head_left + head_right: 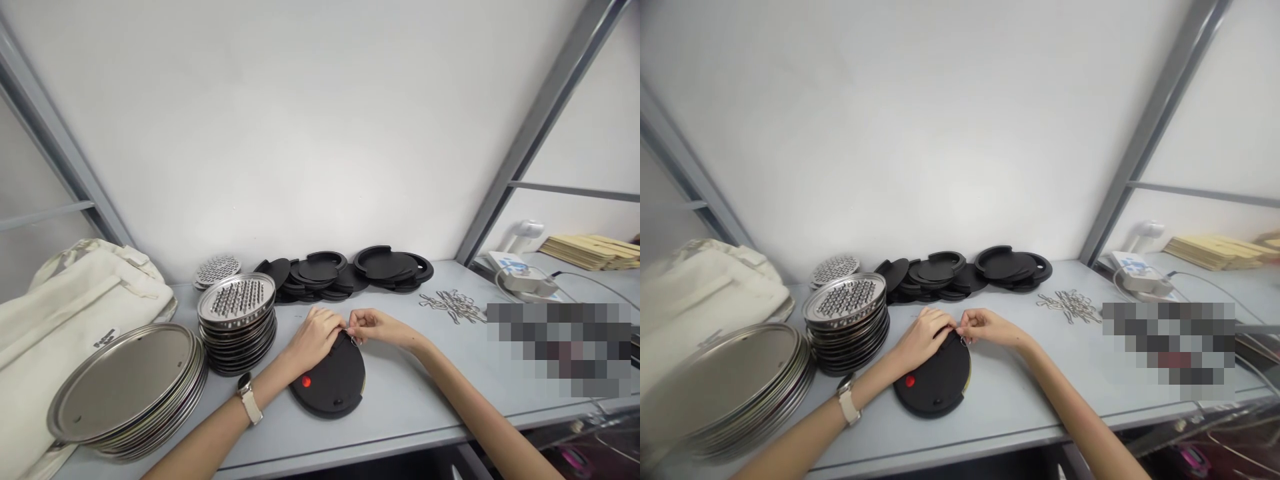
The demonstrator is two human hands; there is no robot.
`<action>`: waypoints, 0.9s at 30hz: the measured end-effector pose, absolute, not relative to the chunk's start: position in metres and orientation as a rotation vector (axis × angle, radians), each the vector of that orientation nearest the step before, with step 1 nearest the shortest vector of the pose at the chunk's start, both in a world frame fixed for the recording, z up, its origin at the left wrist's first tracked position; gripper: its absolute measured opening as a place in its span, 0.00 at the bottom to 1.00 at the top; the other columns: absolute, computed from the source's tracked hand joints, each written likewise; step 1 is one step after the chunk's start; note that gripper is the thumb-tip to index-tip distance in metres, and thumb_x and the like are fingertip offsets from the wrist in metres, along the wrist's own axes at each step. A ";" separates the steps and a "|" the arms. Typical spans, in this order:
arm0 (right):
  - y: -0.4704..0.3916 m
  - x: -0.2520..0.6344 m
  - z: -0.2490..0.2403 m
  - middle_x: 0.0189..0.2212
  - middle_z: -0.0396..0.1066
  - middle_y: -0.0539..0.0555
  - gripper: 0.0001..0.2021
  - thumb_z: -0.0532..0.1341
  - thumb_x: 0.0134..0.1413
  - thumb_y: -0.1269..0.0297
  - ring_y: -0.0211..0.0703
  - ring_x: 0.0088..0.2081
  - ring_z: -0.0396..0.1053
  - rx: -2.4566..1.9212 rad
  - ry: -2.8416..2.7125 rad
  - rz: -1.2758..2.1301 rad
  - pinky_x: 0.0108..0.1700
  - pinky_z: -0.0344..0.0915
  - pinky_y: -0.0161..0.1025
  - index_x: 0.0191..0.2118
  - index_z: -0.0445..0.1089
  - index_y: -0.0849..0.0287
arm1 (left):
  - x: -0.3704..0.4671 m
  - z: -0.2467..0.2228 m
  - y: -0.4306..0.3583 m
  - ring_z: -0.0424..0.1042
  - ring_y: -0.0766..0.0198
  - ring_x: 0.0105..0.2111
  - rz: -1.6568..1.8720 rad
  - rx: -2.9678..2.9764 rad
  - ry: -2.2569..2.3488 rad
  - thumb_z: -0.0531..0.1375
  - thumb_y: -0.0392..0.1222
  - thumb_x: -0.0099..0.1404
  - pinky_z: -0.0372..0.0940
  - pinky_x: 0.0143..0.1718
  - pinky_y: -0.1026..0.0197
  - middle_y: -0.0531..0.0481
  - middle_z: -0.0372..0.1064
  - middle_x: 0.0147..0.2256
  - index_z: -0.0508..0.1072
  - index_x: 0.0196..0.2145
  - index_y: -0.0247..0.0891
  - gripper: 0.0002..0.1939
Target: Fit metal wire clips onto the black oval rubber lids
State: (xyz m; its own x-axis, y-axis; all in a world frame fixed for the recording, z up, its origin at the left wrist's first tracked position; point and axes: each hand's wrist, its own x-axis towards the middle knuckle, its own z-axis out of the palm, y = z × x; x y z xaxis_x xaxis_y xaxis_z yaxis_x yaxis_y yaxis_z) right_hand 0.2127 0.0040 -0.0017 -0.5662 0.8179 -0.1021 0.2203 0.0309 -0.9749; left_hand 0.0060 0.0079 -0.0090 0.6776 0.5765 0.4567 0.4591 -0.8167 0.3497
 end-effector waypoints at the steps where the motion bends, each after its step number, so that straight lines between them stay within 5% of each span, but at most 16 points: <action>1: 0.004 0.213 -0.002 0.24 0.66 0.48 0.18 0.63 0.47 0.49 0.34 0.27 0.62 -1.050 -1.819 1.568 0.32 0.59 0.34 0.29 0.64 0.61 | 0.006 -0.009 0.008 0.66 0.63 0.37 0.836 2.691 0.836 0.49 0.31 0.68 0.56 0.43 0.58 0.51 0.68 0.34 0.68 0.35 0.37 0.09; 27: 0.002 0.212 -0.001 0.22 0.62 0.47 0.17 0.63 0.47 0.51 0.33 0.25 0.58 -1.040 -1.839 1.603 0.30 0.56 0.33 0.26 0.66 0.62 | 0.006 -0.008 0.007 0.66 0.64 0.38 0.832 2.751 0.814 0.51 0.32 0.67 0.53 0.44 0.58 0.51 0.69 0.35 0.69 0.36 0.37 0.08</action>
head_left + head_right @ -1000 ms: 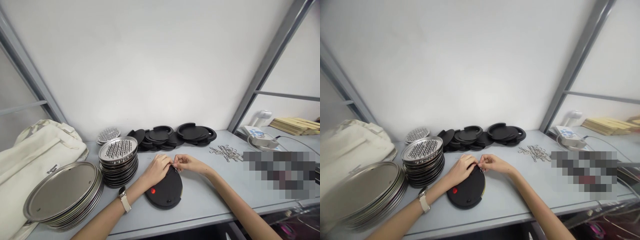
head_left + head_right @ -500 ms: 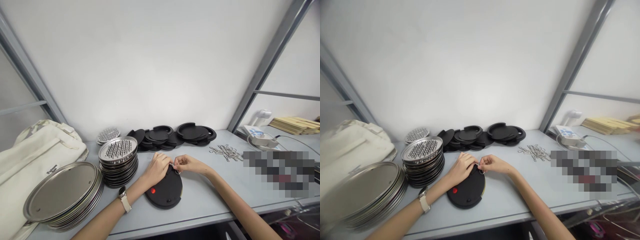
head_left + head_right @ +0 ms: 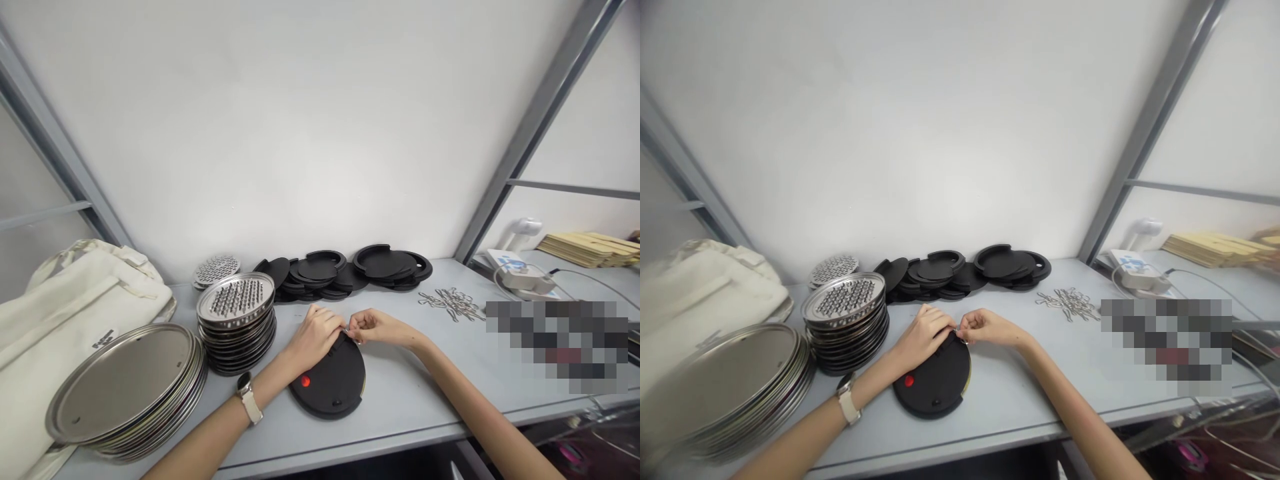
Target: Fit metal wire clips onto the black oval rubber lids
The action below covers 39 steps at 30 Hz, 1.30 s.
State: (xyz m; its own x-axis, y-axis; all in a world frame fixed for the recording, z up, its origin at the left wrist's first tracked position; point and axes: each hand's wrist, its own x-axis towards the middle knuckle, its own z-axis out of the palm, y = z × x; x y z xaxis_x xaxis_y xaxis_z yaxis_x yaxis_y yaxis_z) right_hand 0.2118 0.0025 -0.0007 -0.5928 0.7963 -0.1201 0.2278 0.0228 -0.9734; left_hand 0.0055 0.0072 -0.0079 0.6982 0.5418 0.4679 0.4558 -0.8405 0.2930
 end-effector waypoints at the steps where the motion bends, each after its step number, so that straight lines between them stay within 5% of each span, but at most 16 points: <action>1: 0.002 0.212 -0.001 0.22 0.62 0.47 0.17 0.64 0.47 0.51 0.33 0.25 0.58 -1.043 -1.840 1.606 0.31 0.56 0.33 0.26 0.66 0.62 | 0.005 -0.008 0.007 0.66 0.64 0.38 0.829 2.752 0.808 0.50 0.32 0.67 0.53 0.44 0.58 0.51 0.69 0.35 0.69 0.36 0.37 0.08; 39: 0.002 0.212 -0.003 0.24 0.65 0.48 0.18 0.63 0.48 0.50 0.35 0.27 0.63 -1.023 -1.887 1.644 0.33 0.60 0.34 0.29 0.63 0.62 | 0.005 -0.010 0.008 0.65 0.64 0.36 0.798 2.825 0.681 0.47 0.36 0.71 0.53 0.44 0.59 0.51 0.67 0.32 0.66 0.34 0.36 0.10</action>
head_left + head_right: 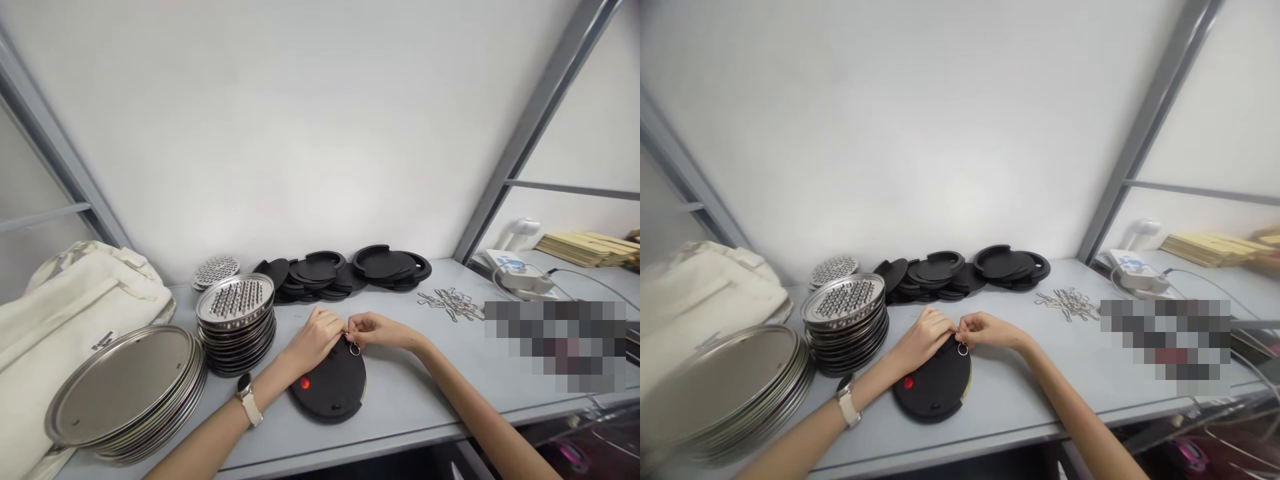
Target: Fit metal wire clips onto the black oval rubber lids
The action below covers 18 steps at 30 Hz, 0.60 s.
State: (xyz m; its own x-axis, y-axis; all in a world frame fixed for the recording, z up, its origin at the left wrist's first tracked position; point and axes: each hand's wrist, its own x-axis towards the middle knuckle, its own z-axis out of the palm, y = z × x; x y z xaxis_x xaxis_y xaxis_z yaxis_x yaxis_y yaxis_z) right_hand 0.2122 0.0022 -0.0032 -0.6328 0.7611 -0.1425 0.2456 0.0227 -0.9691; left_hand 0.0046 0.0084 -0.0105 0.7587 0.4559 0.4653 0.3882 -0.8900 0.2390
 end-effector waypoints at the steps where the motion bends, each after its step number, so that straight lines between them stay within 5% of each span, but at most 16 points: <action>1: 0.002 0.212 -0.003 0.24 0.65 0.48 0.18 0.63 0.48 0.50 0.35 0.27 0.63 -1.034 -1.892 1.638 0.33 0.61 0.34 0.28 0.63 0.62 | 0.004 -0.011 0.008 0.65 0.64 0.36 0.794 2.827 0.685 0.47 0.36 0.71 0.53 0.44 0.58 0.51 0.67 0.32 0.66 0.34 0.35 0.10; 18: 0.003 0.213 -0.006 0.23 0.64 0.48 0.20 0.59 0.51 0.45 0.36 0.27 0.62 -1.089 -1.986 1.521 0.32 0.60 0.35 0.28 0.60 0.60 | 0.003 -0.009 0.008 0.64 0.64 0.35 0.742 2.868 0.670 0.47 0.36 0.71 0.55 0.43 0.59 0.50 0.66 0.31 0.66 0.34 0.35 0.11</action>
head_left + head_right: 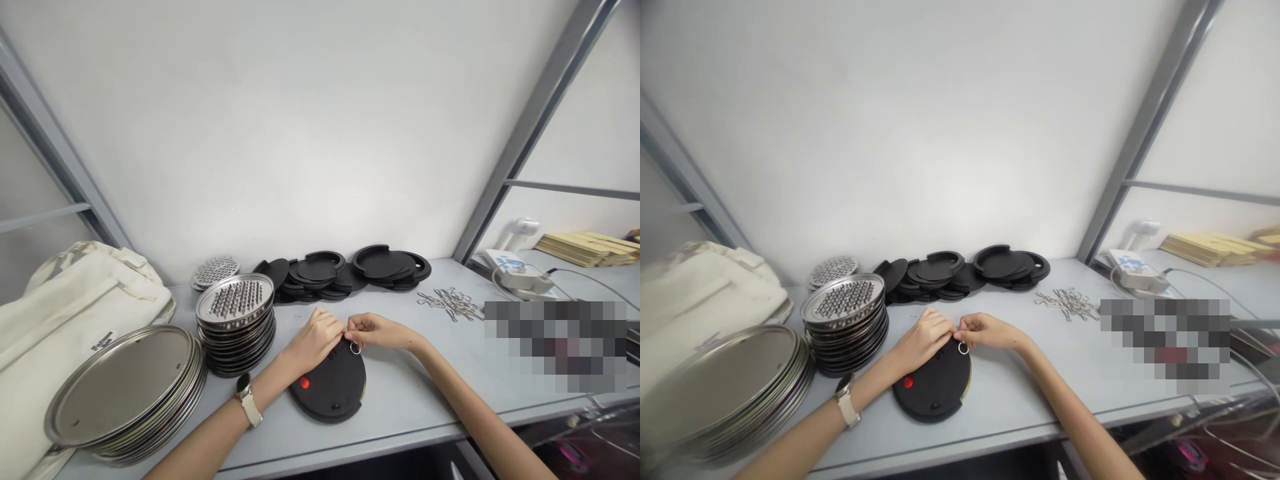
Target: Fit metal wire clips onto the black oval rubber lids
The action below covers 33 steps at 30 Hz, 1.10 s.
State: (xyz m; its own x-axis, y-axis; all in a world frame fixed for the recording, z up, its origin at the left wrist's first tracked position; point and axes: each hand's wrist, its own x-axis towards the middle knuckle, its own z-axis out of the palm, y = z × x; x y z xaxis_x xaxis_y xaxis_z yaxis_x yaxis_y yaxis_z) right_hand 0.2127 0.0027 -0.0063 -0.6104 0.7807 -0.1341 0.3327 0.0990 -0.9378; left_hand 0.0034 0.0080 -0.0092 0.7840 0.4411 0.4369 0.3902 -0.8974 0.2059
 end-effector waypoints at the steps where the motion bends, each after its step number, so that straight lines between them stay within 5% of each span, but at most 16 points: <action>1: 0.003 0.213 -0.007 0.23 0.64 0.48 0.20 0.59 0.50 0.45 0.36 0.27 0.63 -1.090 -1.979 1.528 0.33 0.60 0.35 0.28 0.61 0.60 | 0.003 -0.009 0.008 0.64 0.63 0.35 0.728 2.875 0.662 0.46 0.36 0.71 0.55 0.44 0.59 0.50 0.66 0.31 0.66 0.33 0.35 0.12; 33: 0.001 0.213 -0.003 0.27 0.63 0.48 0.20 0.63 0.47 0.47 0.35 0.29 0.61 -1.004 -1.933 1.630 0.34 0.59 0.35 0.32 0.61 0.60 | 0.002 -0.010 0.007 0.62 0.62 0.35 0.692 2.928 0.646 0.46 0.32 0.69 0.55 0.44 0.58 0.49 0.63 0.31 0.66 0.34 0.36 0.10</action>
State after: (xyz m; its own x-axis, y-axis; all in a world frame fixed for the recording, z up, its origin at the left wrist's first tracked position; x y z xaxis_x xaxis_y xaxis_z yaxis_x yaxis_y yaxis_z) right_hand 0.2130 0.0011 -0.0031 -0.6521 0.7464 -0.1326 0.2568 0.0529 -0.9650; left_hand 0.0025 0.0072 -0.0097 0.8109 0.4132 0.4143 0.3844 -0.9100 0.1552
